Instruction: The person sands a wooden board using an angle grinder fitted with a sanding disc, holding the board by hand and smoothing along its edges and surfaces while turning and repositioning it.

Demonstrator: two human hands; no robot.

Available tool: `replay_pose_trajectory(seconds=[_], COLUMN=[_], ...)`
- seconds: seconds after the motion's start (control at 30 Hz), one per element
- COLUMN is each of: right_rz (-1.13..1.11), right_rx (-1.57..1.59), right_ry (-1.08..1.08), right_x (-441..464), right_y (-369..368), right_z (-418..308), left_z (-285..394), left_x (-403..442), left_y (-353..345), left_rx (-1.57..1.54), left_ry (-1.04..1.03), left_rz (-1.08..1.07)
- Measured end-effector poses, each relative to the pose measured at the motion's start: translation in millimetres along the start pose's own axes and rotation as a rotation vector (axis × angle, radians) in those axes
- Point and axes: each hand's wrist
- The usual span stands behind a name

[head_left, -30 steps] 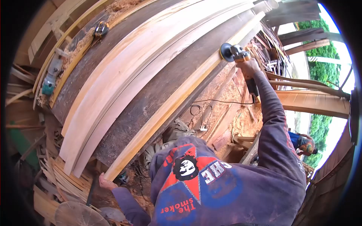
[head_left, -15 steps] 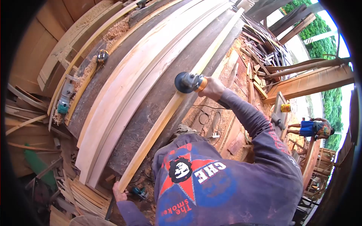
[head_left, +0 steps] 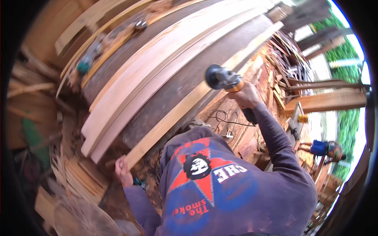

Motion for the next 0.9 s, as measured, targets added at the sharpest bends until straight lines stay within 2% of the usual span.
replay_pose_trajectory(seconds=[0.17,0.23,0.33,0.37,0.43,0.47,0.53,0.57,0.63,0.7,0.73,0.83,0.9], right_rz=[-0.037,-0.087,-0.183,-0.219,-0.234,-0.258,-0.363,-0.384,-0.405,-0.445,-0.461,-0.475,-0.51], right_rx=[-0.25,-0.35,-0.314,-0.31,-0.411,-0.496,-0.601,-0.619,-0.685,-0.677,-0.649,-0.746,-0.753], right_ry=[-0.031,0.122,0.245,0.277,0.327,0.384,0.572,0.638,0.673,0.699,0.708,0.8,0.822], right_x=[-21,-32,-56,-58,-84,-101,-119,-132,-152,-182,-192,-200,-207], right_y=[-49,-72,-117,-134,-163,-180,-222,-241,-271,-297,-307,-327,-337], right_z=[-13,-16,-37,-37,-67,-85,-100,-109,-119,-140,-148,-146,-149], left_z=[-15,-51,-72,-88,-118,-112,-139,-117,-119,-118,-115,-113,-113], left_x=[-6,-7,-8,-10,-11,-11,-18,-16,-9,-12,-12,-13,-9], left_y=[-5,9,8,7,10,4,-3,-9,-2,-8,-12,-17,-19], left_rx=[-0.123,-0.647,-0.838,-0.846,-1.005,-1.019,-0.976,-1.009,-1.159,-1.094,-1.033,-1.14,-1.165], left_ry=[-0.012,0.039,-0.004,-0.029,0.03,-0.053,-0.353,-0.258,-0.005,-0.04,0.013,-0.018,-0.002], left_rz=[0.082,0.153,0.167,0.234,0.302,0.215,0.268,0.349,0.395,0.312,0.382,0.329,0.376])
Point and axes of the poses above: each hand's wrist, its own x-axis towards the middle knuckle, its own y-axis out of the back of the hand, z = x × y, and after that the axes turned 14 degrees about -y, right-handed
